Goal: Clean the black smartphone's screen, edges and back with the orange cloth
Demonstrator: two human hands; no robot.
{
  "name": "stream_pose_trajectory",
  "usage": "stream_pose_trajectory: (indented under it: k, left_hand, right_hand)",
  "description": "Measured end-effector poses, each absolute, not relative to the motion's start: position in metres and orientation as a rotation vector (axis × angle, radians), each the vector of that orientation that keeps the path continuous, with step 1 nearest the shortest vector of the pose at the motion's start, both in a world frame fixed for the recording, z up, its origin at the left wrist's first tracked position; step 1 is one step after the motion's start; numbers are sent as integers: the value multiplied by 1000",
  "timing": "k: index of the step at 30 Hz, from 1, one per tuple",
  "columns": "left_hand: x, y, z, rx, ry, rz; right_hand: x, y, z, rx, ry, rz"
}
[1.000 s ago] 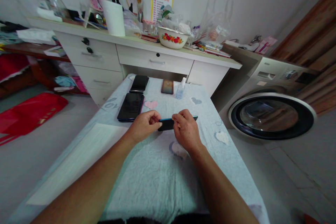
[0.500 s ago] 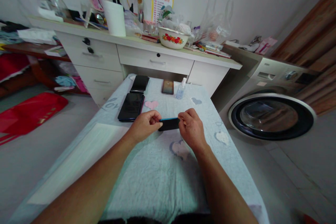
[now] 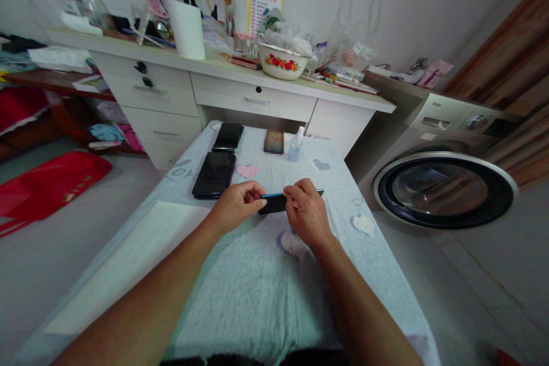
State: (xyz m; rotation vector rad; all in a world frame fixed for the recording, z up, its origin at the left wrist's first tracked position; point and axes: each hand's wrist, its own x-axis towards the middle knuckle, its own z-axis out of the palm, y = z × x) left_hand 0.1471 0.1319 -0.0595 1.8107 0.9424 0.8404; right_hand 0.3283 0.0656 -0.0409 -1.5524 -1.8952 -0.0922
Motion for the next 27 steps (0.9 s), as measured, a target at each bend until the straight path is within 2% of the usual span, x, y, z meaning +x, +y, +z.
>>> stream_pose_trajectory:
  k: [27]
  left_hand:
    - [146, 133, -62, 1766, 947, 850]
  right_hand:
    - [347, 69, -41, -1643, -1749, -153]
